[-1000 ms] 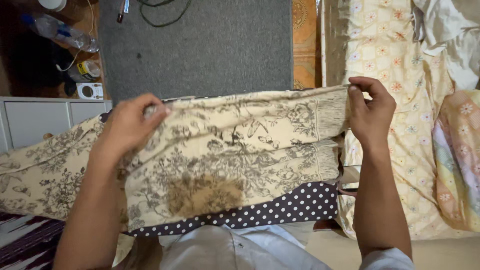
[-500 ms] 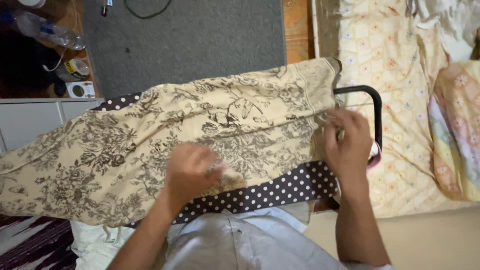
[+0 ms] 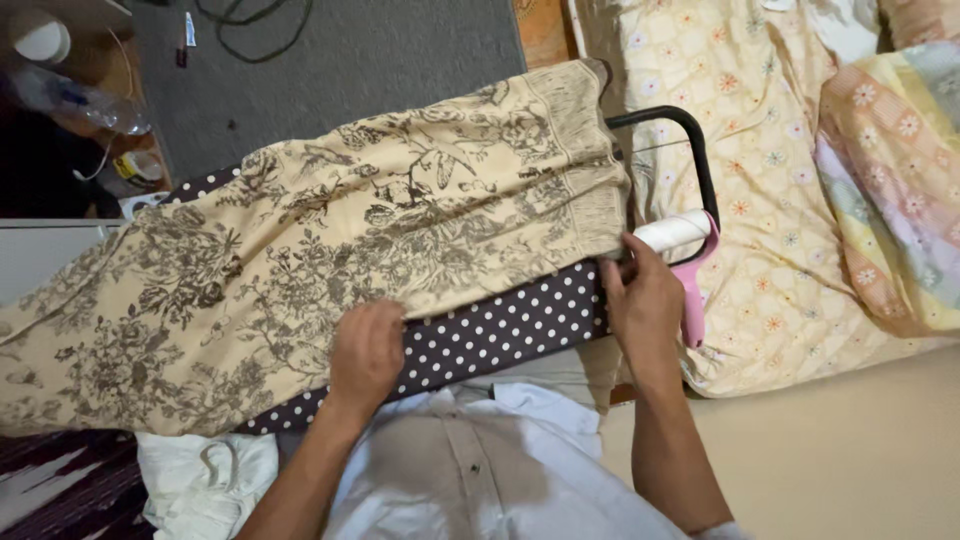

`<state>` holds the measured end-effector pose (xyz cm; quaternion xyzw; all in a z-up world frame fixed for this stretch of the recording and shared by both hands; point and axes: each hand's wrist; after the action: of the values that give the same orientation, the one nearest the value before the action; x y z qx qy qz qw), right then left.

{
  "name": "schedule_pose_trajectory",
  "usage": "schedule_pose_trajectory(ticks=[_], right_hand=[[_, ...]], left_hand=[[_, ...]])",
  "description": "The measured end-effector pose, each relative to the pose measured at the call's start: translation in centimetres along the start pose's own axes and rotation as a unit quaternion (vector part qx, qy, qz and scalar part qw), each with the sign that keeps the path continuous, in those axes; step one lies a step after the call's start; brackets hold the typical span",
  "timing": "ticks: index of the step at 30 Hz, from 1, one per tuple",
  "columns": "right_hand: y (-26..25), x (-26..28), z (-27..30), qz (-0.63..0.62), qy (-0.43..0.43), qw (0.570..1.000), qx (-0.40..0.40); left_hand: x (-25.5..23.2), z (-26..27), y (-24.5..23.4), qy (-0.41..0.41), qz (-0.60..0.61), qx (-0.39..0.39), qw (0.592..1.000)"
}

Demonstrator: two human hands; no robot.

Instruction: The person uses a pink lint roller to roll over a patterned fabric laid on a polka-dotted ironing board. They repeatedly smooth and reposition the fabric, then continue rolling different sections of the same piece.

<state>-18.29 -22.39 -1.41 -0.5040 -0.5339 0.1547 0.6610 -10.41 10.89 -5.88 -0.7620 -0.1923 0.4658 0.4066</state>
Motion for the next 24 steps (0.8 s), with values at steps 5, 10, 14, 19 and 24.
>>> schedule_pose_trajectory(ticks=[5,10,14,19,24], right_hand=[[1.0,-1.3,0.9,-0.018,-0.186,0.975,-0.122],[1.5,-2.2,2.2,-0.205,-0.074,0.973,-0.077],[1.9,-2.6,2.5,-0.381,0.042,0.922,-0.049],[2.4,-1.9,2.8,-0.390,0.027,0.919,-0.054],[3.1,-3.0,3.2,-0.396,0.038,0.913,-0.091]], left_hand=[[1.9,1.5,-0.1,-0.075,0.001,-0.030,0.997],[2.0,2.0,-2.1,-0.076,-0.011,-0.021,0.997],[1.1,1.8,-2.9,-0.060,-0.039,0.009,0.997],[0.6,1.8,-3.1,-0.059,-0.041,0.026,0.997],[0.8,1.7,-2.7,-0.092,-0.035,0.014,0.995]])
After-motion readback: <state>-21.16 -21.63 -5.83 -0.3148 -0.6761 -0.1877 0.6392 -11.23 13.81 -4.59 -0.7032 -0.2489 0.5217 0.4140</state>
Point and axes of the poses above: each hand's wrist, its own z-axis away from the middle knuckle, its own y-axis out of the palm, x = y × z, and after that the axes turned 11 degrees about -y, right-handed
